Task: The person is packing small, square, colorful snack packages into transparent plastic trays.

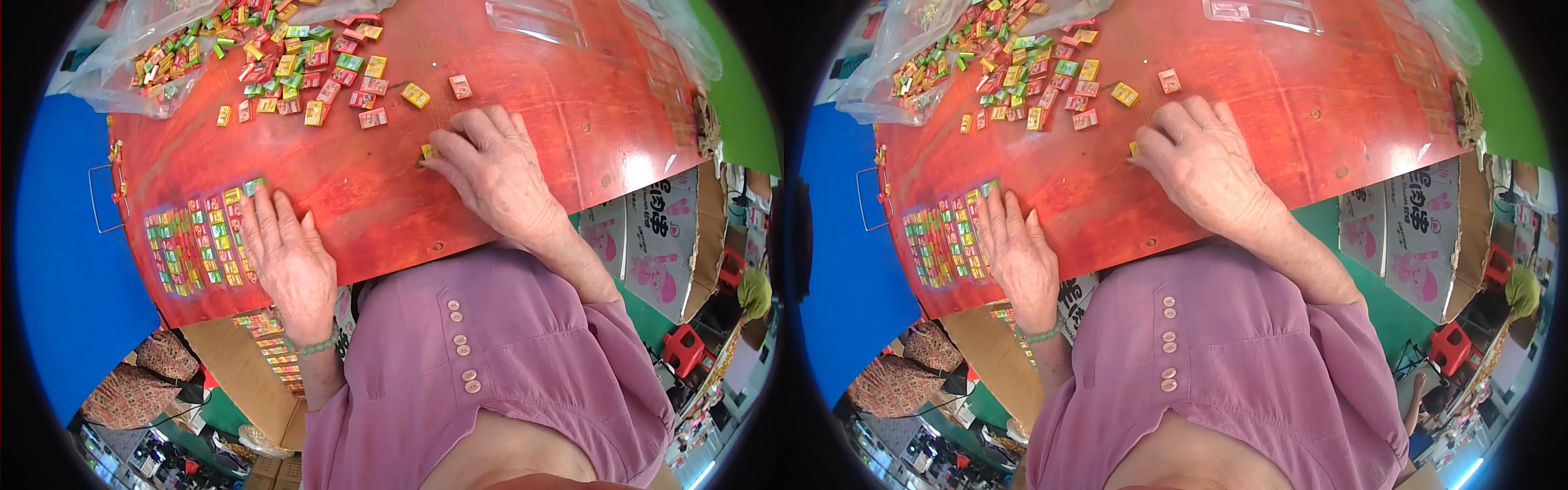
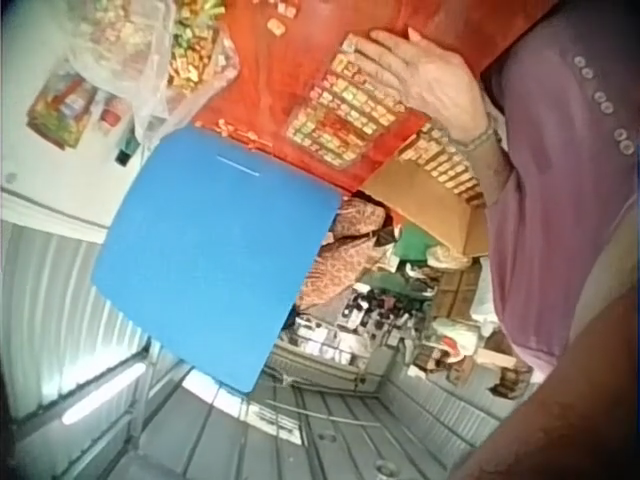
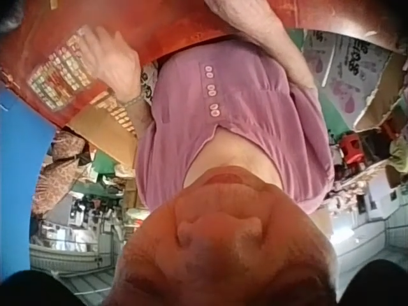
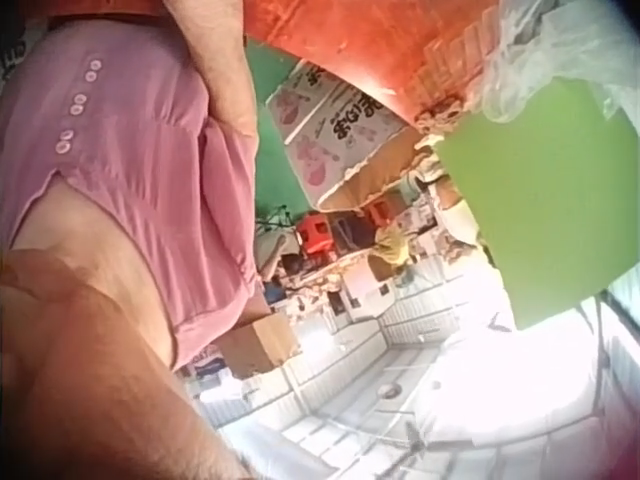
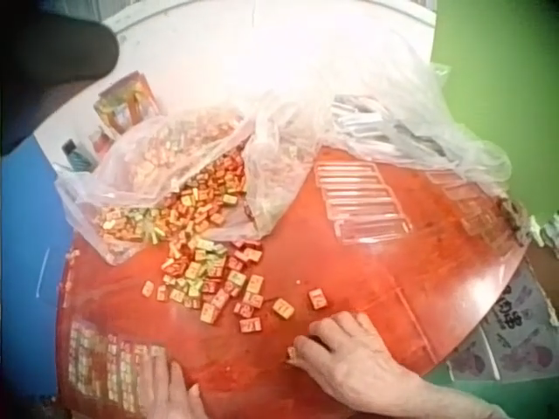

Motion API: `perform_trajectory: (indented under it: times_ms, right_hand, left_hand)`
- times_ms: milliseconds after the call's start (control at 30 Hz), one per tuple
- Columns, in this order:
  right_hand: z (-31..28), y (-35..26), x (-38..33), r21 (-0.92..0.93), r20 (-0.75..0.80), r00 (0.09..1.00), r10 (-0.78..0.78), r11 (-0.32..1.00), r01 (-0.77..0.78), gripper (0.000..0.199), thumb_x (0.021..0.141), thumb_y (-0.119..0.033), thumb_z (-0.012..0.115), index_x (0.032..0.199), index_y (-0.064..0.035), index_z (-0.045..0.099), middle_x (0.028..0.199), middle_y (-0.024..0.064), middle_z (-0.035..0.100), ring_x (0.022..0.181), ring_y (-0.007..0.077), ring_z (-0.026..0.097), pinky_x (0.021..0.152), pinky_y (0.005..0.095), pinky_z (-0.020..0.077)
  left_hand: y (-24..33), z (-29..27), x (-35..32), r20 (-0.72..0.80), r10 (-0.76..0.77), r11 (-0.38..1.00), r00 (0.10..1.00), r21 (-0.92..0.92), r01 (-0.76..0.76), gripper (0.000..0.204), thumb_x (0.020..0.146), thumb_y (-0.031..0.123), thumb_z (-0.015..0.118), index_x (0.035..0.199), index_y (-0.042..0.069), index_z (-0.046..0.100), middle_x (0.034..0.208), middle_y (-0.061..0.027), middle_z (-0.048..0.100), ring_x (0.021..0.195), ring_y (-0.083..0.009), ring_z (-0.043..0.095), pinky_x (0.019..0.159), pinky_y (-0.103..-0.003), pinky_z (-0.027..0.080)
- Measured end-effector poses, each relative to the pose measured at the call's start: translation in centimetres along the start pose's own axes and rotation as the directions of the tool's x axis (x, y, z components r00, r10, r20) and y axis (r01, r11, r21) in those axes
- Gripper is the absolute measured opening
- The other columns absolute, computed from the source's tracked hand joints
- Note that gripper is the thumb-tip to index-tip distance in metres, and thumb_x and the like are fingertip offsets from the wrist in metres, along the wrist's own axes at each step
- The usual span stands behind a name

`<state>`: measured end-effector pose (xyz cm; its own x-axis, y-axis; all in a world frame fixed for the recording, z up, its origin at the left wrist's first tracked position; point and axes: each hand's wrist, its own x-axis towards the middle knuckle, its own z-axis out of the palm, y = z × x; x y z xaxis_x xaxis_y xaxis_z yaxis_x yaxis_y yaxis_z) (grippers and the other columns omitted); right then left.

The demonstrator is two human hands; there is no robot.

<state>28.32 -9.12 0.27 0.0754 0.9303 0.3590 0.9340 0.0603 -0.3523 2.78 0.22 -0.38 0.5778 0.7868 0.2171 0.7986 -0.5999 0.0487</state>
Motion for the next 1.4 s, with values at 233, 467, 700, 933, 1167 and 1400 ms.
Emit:
perform_trajectory:
  times_ms: [233,467,700,933,1167,1400]
  right_hand:
    - [-0.1,1.1,0.9,-0.066,-0.043,0.994,0.103,0.992,-0.106,0.021,0.09,-0.023,0.078,0.097,-0.0078,0.066,0.09,0.0072,0.059,0.088,0.0282,0.06,0.078,0.0428,0.0469]
    - [0.1,1.4,1.1,-0.011,-0.049,0.989,0.14,0.99,-0.141,0.021,0.092,-0.018,0.075,0.102,-0.0057,0.062,0.088,0.0104,0.062,0.086,0.0309,0.064,0.076,0.0459,0.049]
    - [0.9,1.5,1.8,-0.047,-0.081,0.973,0.214,0.975,-0.218,0.025,0.092,-0.023,0.076,0.098,-0.0045,0.061,0.08,0.0099,0.066,0.078,0.0315,0.067,0.072,0.0436,0.0527]
    - [0.7,1.9,2.6,0.06,-0.017,0.944,0.329,0.943,-0.327,0.028,0.092,-0.024,0.078,0.104,-0.0031,0.065,0.069,0.011,0.066,0.067,0.0342,0.069,0.06,0.0426,0.0531]
    - [-4.0,3.9,3.0,0.174,0.139,0.982,0.128,0.973,-0.151,0.044,0.082,-0.011,0.083,0.122,-0.0019,0.066,0.123,0.0169,0.062,0.109,0.0343,0.066,0.086,0.0423,0.055]
    - [-3.1,5.7,4.1,0.26,0.234,0.972,-0.009,0.964,-0.054,0.051,0.08,-0.009,0.084,0.127,-0.0053,0.066,0.117,0.0134,0.061,0.107,0.033,0.065,0.087,0.0417,0.0561]
  left_hand:
    - [2.2,-1.3,2.2,-0.087,0.017,0.995,0.996,-0.097,-0.025,0.037,0.098,0.017,0.068,0.127,-0.006,0.067,0.147,-0.0248,0.054,0.142,-0.0441,0.046,0.115,-0.053,0.04]
    - [6.3,0.2,7.2,-0.062,0.068,0.899,0.996,-0.43,-0.088,0.034,0.094,0.02,0.075,0.115,-0.002,0.061,0.112,-0.0192,0.061,0.103,-0.0396,0.065,0.079,-0.045,0.056]
    - [7.9,1.6,9.4,-0.145,0.11,0.947,0.983,-0.284,-0.147,0.042,0.091,0.023,0.078,0.111,-0.003,0.053,0.106,-0.0215,0.056,0.097,-0.0388,0.065,0.077,-0.045,0.056]
    - [7.6,1.8,9.7,-0.101,0.135,0.926,0.986,-0.341,-0.162,0.029,0.091,0.006,0.071,0.114,-0.004,0.055,0.111,-0.0227,0.058,0.101,-0.0402,0.063,0.084,-0.046,0.054]
    - [5.3,1.5,8.5,0.01,0.153,0.777,0.988,-0.62,-0.114,0.039,0.089,-0.004,0.068,0.127,-0.003,0.059,0.114,-0.019,0.059,0.104,-0.0385,0.061,0.09,-0.046,0.052]
    - [4.0,1.4,6.9,-0.019,0.125,0.762,0.992,-0.639,-0.108,0.044,0.09,-0.002,0.069,0.132,-0.002,0.06,0.12,-0.0183,0.061,0.108,-0.0365,0.061,0.094,-0.046,0.053]
